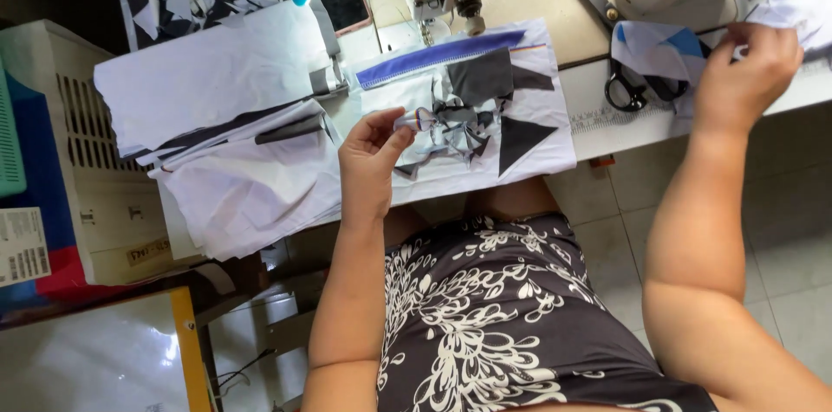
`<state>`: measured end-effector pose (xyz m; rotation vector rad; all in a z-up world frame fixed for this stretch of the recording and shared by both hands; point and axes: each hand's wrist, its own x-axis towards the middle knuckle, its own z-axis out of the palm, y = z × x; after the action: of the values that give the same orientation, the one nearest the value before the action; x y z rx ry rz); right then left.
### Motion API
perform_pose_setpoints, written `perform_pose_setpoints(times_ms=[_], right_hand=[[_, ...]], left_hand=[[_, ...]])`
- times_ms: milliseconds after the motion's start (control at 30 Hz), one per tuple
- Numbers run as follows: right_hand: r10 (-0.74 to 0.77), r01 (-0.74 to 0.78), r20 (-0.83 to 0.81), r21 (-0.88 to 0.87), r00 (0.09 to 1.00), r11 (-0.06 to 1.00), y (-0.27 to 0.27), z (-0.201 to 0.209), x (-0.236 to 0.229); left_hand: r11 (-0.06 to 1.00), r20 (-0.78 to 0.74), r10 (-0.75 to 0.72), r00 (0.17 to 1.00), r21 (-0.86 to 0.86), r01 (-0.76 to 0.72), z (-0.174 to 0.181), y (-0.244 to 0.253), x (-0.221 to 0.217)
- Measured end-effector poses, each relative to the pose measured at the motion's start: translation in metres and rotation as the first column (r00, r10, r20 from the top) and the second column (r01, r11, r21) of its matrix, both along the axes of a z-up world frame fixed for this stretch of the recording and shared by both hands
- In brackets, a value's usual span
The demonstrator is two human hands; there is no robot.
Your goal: The person uses shears to cut small pieces of black and white fabric on a workbench. They handle the fabric pieces, aligning them and trimming edges while working near a sewing machine.
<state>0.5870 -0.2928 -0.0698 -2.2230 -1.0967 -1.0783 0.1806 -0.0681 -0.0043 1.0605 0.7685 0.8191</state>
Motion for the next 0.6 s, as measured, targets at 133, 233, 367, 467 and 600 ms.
perform_pose_setpoints(times_ms=[133,233,367,467,600], right_hand=[[0.191,-0.244,-0.348,-0.116,0.918,0.963,0.015,0.012,-0.034],[0.148,-0.244,-0.432,-0.175,0.889,0.954,0.021,0.001,-0.031],[0.155,-0.256,-0.5,-0.139,0.852,0.957,0.023,0.001,-0.025],[0.11,-0.129,-0.514,-0.001,0.851,0.992,0.007,0.001,0.001],[-0.074,0.077,-0.17,0.011,0.983,0.997,-0.006,0.039,-0.015]], left_hand=[[0.998,0.036,0.003,0.999,-0.058,-0.001,-0.01,0.003,0.001],[0.998,0.039,-0.004,0.999,-0.061,0.007,-0.016,0.004,0.002],[0.999,0.05,-0.005,0.999,-0.035,0.006,-0.017,0.004,-0.001],[0.997,0.06,0.018,0.998,-0.082,-0.013,-0.024,0.004,-0.004],[0.992,0.006,0.016,1.0,-0.125,-0.015,-0.015,0.003,-0.005]])
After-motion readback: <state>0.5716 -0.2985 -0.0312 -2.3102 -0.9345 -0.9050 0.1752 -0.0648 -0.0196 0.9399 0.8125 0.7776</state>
